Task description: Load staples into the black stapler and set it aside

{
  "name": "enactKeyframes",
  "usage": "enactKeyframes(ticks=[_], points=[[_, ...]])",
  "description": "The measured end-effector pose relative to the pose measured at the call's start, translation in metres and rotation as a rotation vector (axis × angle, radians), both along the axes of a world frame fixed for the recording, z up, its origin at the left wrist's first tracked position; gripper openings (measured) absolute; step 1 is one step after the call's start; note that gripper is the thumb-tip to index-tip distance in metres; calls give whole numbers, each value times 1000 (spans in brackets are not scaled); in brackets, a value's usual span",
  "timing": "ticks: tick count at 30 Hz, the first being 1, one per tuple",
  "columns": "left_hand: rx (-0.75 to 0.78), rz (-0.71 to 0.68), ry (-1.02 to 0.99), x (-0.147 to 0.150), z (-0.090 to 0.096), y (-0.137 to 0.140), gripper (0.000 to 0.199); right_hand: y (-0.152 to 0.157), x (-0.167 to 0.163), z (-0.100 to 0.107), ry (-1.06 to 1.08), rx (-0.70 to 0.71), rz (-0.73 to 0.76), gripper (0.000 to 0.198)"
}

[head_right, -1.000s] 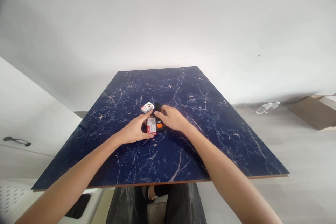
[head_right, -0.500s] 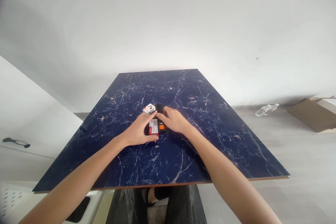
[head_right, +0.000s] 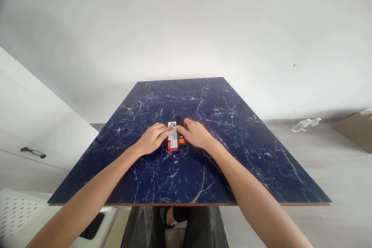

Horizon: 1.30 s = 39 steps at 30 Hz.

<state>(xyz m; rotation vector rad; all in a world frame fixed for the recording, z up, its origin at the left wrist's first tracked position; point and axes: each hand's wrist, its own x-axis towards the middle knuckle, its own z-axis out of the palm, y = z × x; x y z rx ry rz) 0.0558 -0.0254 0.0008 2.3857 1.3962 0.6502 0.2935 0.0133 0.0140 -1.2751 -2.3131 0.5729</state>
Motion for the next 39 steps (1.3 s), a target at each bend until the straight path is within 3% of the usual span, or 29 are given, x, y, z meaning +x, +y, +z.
enactKeyframes(ticks=[3,4,7,9,13,17,21,27,31,34,39], points=[[-24,-15,10,-4,2,1,54,0,0,0,-18,-4,-23,33],[-55,-32,27,-6,1,2,63,-1,0,0,-22,-9,-38,33],[-134,-75,82,-10,-2,5,118,-4,-1,0,-9,-19,-89,29],[-128,-62,87,-9,-5,5,134,-7,-3,0,10,-19,-120,28],[-74,-37,63,0,-7,6,129,-11,-7,2,-6,-23,-195,37],[-49,-44,48,18,-6,21,128,-6,-3,3,-91,10,-305,35],[-80,-97,59,62,-5,60,131,12,29,4,-205,114,-422,31],[-100,-223,-10,176,-4,129,135,49,124,15,-314,179,-648,31],[-97,-312,29,234,-7,157,137,63,173,13,-362,159,-767,30],[-90,-332,74,251,-16,166,138,66,190,4,-349,142,-771,31],[-106,-328,81,251,-26,167,137,67,199,-5,-249,106,-734,35]])
